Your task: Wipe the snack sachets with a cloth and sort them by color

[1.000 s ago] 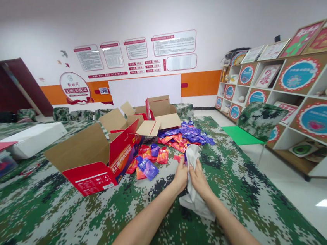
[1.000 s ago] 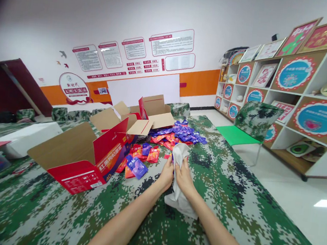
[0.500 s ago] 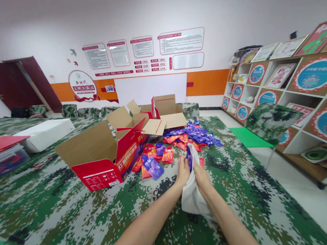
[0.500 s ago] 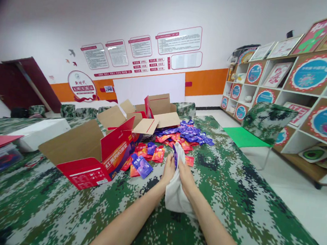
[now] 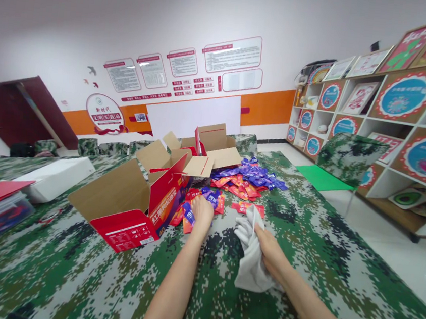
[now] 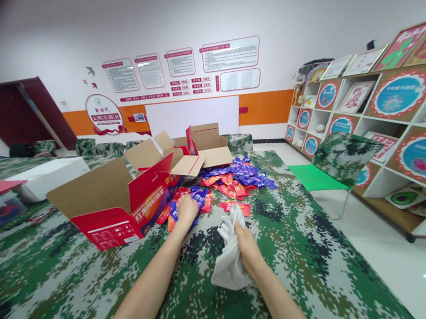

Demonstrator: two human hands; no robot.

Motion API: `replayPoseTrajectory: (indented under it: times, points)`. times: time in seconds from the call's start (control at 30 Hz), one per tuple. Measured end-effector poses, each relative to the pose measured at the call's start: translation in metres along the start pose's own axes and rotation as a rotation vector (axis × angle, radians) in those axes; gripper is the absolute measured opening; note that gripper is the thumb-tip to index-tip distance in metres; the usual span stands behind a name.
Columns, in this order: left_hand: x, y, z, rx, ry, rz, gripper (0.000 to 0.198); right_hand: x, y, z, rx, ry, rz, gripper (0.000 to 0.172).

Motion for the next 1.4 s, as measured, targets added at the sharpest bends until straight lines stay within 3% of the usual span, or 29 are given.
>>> replayPoseTrajectory:
  times: [0.17,0.3,0.5,0.63,0.73,0.87,1.03,1.13,1.23,1.33,1.4]
  points:
    - [0.009,0.008,-0.002,-0.09,0.081,0.228,0.024,0.01,0.04,0.022,-0.187,-0.036,0.083,0.033]
    - [-0.014,0.004,-0.013,-0.14,-0.074,0.205,0.027,0.022,0.062,0.031,-0.294,0.032,0.063,0.034]
    - [-0.069,-0.043,-0.027,0.218,-0.514,0.035,0.029,0.037,0.074,0.029,-0.42,0.246,-0.067,0.043]
    - [-0.091,-0.069,-0.025,0.397,-0.644,0.036,0.051,0.036,0.076,0.03,-0.437,0.231,-0.097,0.042]
    - [-0.096,-0.076,-0.024,0.468,-0.69,0.024,0.053,0.035,0.077,0.031,-0.455,0.201,-0.12,0.04]
    - [-0.095,-0.071,-0.031,0.428,-0.704,-0.034,0.046,0.036,0.078,0.031,-0.438,0.195,-0.075,0.034]
    - [-0.084,-0.056,-0.041,0.43,-0.591,-0.103,0.022,0.037,0.078,0.031,-0.403,0.183,-0.016,0.03]
    - [-0.075,-0.04,-0.044,0.408,-0.597,-0.118,0.027,0.035,0.081,0.033,-0.387,0.15,0.031,0.027]
    - [-0.071,-0.018,-0.05,0.321,-0.694,-0.24,0.035,0.032,0.081,0.035,-0.379,0.016,0.146,0.02]
    - [-0.076,0.001,-0.06,0.221,-0.807,-0.357,0.033,0.032,0.074,0.034,-0.227,-0.086,0.278,0.02]
    - [-0.079,0.005,-0.066,0.166,-0.787,-0.406,0.028,0.032,0.066,0.031,-0.083,-0.093,0.319,0.024]
Point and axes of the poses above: each hand's wrist, its own z-axis towards the middle knuckle, its own y-axis out of the back of the hand, x = y × z, the point moved 1 cm from there along z, towards the middle knuckle, and after that the axes turned 6 degrees about x, right-handed, at the moved point
